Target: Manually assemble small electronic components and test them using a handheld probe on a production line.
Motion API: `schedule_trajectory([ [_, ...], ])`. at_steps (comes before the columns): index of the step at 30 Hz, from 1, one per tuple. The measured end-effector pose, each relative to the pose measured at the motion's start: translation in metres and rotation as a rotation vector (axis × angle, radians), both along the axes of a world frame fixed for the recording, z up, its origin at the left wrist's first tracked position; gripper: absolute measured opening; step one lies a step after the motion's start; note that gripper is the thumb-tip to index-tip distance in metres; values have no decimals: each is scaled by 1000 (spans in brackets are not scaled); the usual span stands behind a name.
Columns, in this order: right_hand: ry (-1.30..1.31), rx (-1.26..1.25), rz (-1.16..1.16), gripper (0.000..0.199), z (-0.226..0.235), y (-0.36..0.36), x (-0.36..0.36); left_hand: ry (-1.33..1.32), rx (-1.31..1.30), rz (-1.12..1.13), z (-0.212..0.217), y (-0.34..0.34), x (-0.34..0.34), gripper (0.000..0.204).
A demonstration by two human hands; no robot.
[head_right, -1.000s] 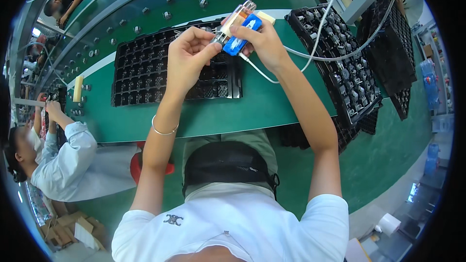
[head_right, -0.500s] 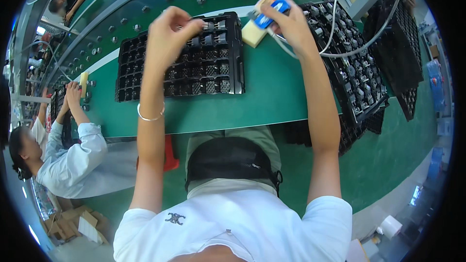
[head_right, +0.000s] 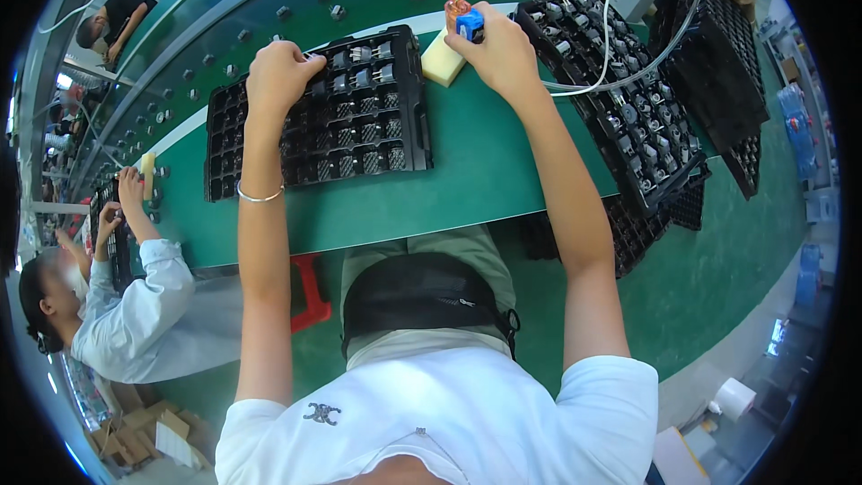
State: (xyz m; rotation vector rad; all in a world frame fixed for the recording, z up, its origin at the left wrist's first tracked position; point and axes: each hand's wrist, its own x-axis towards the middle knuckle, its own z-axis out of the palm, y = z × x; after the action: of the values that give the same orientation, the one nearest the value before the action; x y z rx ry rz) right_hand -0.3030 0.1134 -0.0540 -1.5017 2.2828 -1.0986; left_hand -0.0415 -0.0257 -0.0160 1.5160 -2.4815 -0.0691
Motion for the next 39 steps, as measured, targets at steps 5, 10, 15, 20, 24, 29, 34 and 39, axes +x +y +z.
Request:
schedule_trajectory([
  [5, 34, -42, -23, 52, -8, -1, 0, 546, 102, -110, 23, 21, -5, 26],
  [10, 33, -34, -51, 53, -2, 2, 4, 1378, 669, -377, 13, 46, -19, 21],
  [15, 45, -45, -42, 54, -1, 1, 4, 1535, 965, -341, -6, 52, -21, 13],
  [20, 62, -67, -50, 54, -4, 0, 4, 1635, 1111, -394, -13, 53, -17, 15],
  [24, 51, -79, -50, 53, -7, 1, 4, 1671, 1194, -381, -22, 50, -14, 25],
  [29, 51, -94, -54, 52, -10, -1, 2, 1739, 1329, -377, -28, 45, -12, 27],
  [34, 94, -162, -58, 53, -14, -12, 2, 1765, 1368, -362, -28, 46, -11, 28],
  [39, 162, -162, 0, 51, -11, -67, -28, 1745, 1210, -216, -21, 50, -13, 33],
])
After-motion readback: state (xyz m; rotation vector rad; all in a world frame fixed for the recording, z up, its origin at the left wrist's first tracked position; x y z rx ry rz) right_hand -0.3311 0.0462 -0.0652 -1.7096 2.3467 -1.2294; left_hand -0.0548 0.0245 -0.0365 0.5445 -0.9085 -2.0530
